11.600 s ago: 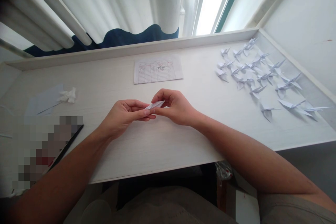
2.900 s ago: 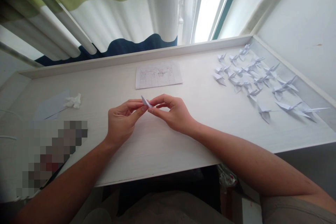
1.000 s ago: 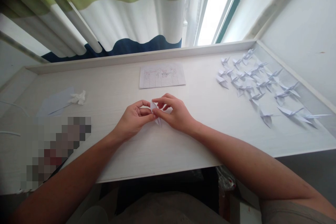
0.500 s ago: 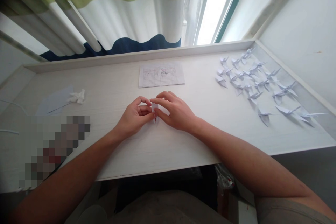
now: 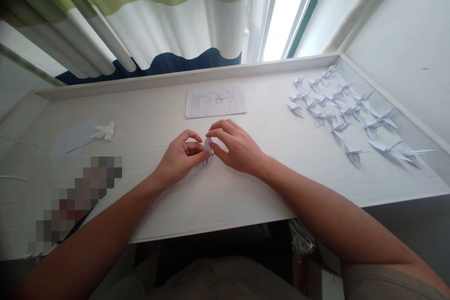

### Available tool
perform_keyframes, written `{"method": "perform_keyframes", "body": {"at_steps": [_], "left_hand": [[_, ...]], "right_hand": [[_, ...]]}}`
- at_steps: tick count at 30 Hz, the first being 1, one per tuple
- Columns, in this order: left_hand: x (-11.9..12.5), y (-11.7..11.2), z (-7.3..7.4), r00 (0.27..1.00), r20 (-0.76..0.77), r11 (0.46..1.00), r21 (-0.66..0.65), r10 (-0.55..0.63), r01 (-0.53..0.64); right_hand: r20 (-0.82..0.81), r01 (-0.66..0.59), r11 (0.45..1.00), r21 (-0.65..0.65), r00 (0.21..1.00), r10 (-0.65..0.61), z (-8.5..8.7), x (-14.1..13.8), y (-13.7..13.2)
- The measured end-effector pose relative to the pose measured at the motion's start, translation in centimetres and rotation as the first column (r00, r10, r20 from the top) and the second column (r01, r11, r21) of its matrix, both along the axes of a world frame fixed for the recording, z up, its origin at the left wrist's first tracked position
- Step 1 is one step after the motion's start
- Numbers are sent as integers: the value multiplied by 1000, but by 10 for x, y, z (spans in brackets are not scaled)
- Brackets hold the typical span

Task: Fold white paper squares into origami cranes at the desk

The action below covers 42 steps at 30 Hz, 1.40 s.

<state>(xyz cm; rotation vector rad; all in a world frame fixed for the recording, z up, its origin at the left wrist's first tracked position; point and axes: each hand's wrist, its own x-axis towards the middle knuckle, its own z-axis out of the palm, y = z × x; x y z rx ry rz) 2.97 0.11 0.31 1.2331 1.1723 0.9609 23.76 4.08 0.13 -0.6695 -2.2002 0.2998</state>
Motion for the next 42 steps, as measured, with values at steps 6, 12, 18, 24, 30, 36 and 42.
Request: {"method": "perform_keyframes", "body": {"at_steps": [6, 12, 18, 24, 30, 36, 42], "left_hand": [[1, 1, -1, 998, -10, 998, 26, 59, -59], [-2, 6, 3, 984, 130, 992, -44, 120, -115], [-4, 6, 11, 962, 239, 990, -92, 130, -111], [-5, 7, 9, 969, 203, 989, -71, 143, -131], [-2, 3, 7, 985, 131, 994, -27, 108, -105], [-3, 2, 6, 985, 166, 997, -70, 55, -44], [-4, 5, 4, 976, 213, 992, -123, 54, -28]], "right_hand": [[-86, -69, 996, -51, 994, 65, 5, -2, -4], [-89, -177, 980, -89, 982, 169, 6, -4, -9], [-66, -190, 981, 46, 979, 193, 2, -4, -4], [-49, -217, 976, 4, 975, 217, 3, -2, -4], [-264, -24, 917, -398, 960, -90, 2, -6, -6], [-233, -117, 706, -699, 970, -70, -5, -11, -1], [-256, -115, 733, -670, 963, -83, -7, -13, -1]]}}
